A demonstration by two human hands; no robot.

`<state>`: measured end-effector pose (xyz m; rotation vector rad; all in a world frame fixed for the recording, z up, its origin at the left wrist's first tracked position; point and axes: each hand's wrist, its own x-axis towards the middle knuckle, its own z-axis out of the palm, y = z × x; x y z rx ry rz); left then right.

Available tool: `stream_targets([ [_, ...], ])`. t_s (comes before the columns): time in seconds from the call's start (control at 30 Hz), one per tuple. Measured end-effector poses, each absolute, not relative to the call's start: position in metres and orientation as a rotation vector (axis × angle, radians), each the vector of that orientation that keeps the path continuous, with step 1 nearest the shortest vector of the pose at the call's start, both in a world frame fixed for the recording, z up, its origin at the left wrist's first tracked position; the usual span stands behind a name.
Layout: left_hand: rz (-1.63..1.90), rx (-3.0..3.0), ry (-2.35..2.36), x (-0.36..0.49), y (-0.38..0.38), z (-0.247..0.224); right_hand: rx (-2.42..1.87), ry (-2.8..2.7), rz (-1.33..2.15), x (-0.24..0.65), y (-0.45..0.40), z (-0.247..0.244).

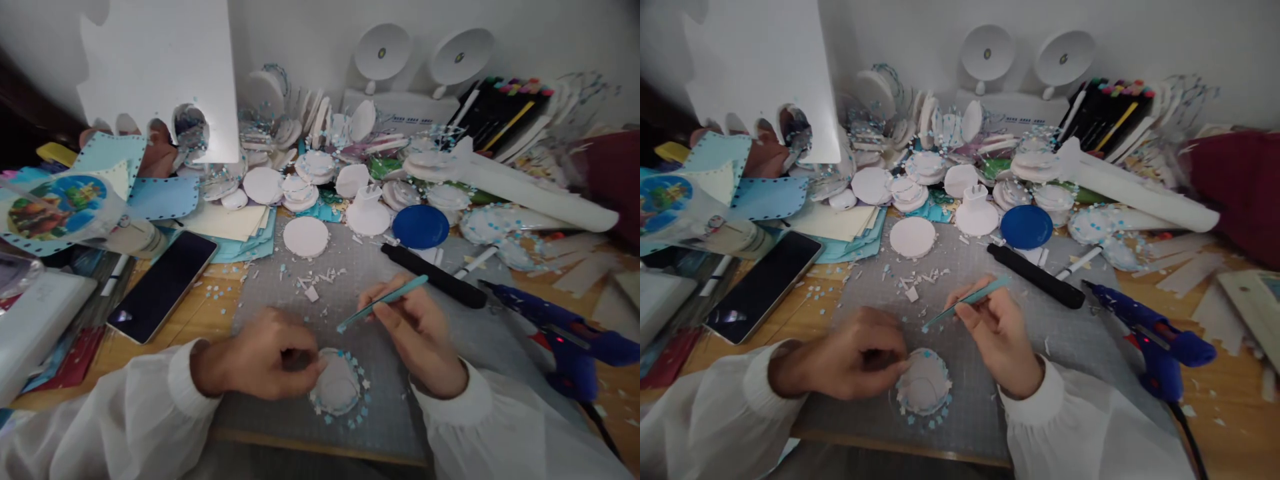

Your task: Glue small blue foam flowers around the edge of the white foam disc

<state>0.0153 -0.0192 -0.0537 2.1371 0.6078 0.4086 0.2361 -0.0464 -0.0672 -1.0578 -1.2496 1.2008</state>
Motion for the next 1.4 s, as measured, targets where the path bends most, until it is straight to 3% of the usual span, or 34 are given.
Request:
stream_targets([
  [0.33,0.275,1.811,0.673,0.0154,-0.0174,-0.0529,-0.979,-1.282,1.357,0.2342,-0.0462,-0.0641],
  [0.87,0.300,1.744,0.631,0.0143,-0.0161,-0.0531,-0.985,-1.306,1.304,0.2342,-0.0442,-0.0678],
  [1.4,0.307,1.767,0.629,0.0153,-0.0161,-0.0517,-1.048,-1.231,1.510,0.2364,-0.0433,-0.0691],
])
